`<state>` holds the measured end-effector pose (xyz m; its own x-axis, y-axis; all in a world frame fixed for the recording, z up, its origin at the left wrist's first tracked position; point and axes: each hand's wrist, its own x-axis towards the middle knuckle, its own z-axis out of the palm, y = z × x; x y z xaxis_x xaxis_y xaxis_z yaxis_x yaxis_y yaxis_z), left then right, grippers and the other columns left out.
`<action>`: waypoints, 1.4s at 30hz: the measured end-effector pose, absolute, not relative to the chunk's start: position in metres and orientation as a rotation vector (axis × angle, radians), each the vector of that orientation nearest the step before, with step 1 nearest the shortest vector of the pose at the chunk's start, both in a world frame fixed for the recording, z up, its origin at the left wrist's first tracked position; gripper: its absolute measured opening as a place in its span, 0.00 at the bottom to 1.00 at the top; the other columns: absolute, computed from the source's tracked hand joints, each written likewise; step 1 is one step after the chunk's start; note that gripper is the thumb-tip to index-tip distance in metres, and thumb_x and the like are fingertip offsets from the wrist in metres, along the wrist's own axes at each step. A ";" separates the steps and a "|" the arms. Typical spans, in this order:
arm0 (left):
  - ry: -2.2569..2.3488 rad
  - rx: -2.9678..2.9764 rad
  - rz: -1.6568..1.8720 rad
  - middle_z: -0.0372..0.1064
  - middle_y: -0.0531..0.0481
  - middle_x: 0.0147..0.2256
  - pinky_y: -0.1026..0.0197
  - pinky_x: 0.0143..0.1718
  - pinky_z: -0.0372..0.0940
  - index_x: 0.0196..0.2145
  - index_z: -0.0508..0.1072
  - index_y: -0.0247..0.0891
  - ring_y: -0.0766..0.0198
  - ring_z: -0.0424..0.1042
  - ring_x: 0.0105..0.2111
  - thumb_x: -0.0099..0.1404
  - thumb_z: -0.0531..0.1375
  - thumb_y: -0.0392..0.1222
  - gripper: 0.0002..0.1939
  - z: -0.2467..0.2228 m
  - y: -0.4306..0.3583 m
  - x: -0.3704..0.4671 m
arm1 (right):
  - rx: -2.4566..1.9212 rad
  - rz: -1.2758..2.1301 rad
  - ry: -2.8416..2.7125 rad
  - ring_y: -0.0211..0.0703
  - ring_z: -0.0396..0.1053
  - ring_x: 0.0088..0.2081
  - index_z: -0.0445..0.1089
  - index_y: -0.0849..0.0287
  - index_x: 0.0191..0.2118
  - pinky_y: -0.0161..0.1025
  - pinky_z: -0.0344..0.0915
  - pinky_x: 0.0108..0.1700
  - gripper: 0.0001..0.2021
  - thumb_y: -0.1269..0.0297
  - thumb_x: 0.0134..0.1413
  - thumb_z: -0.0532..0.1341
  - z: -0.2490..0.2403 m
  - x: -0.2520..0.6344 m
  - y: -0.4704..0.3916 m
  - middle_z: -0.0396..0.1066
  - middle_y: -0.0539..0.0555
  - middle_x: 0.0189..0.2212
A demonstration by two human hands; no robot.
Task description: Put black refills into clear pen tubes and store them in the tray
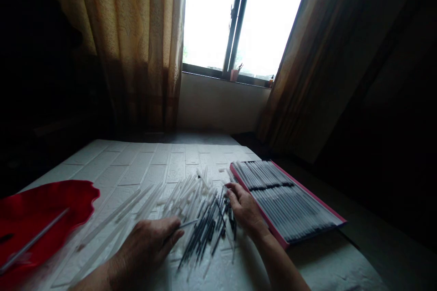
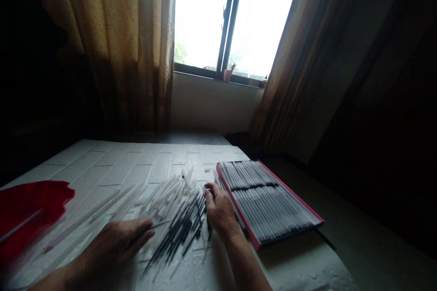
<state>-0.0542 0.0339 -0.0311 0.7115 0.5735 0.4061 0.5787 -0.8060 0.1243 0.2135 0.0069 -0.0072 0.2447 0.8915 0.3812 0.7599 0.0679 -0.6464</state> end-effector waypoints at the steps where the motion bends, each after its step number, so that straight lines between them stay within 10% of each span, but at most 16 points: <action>1: -0.969 -2.888 -0.686 0.71 0.56 0.22 0.66 0.23 0.60 0.30 0.64 0.42 0.63 0.75 0.23 0.71 0.44 0.47 0.15 -0.032 0.034 -0.054 | -1.633 0.342 -1.457 0.40 0.70 0.30 0.69 0.62 0.50 0.35 0.65 0.32 0.17 0.62 0.59 0.52 -0.008 0.210 0.003 0.73 0.54 0.31; 9: -0.940 -2.903 -0.690 0.71 0.56 0.22 0.66 0.23 0.60 0.30 0.63 0.43 0.64 0.75 0.23 0.72 0.43 0.48 0.17 -0.029 0.033 -0.054 | -1.191 1.064 -0.999 0.29 0.55 0.18 0.69 0.59 0.47 0.27 0.49 0.17 0.24 0.47 0.48 0.63 -0.027 0.180 -0.019 0.62 0.46 0.24; 23: -0.881 -2.804 -0.763 0.76 0.52 0.32 0.64 0.26 0.66 0.42 0.69 0.43 0.62 0.77 0.28 0.72 0.43 0.49 0.17 -0.012 0.033 -0.056 | -1.317 0.091 -1.865 0.43 0.72 0.37 0.67 0.58 0.44 0.35 0.66 0.40 0.11 0.70 0.61 0.50 -0.031 0.176 -0.034 0.73 0.56 0.36; 42: -0.809 -2.799 -0.515 0.70 0.55 0.26 0.64 0.23 0.60 0.36 0.68 0.44 0.61 0.73 0.24 0.70 0.50 0.45 0.09 -0.006 0.023 -0.053 | -1.146 0.214 -1.994 0.42 0.72 0.36 0.70 0.61 0.44 0.35 0.68 0.38 0.13 0.68 0.62 0.50 -0.023 0.161 -0.036 0.72 0.59 0.35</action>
<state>-0.0527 0.0233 -0.0056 0.7915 0.4814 0.3765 0.5447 -0.8350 -0.0775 0.1607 -0.0363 -0.0231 -0.2617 0.7850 0.5615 0.6483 0.5740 -0.5003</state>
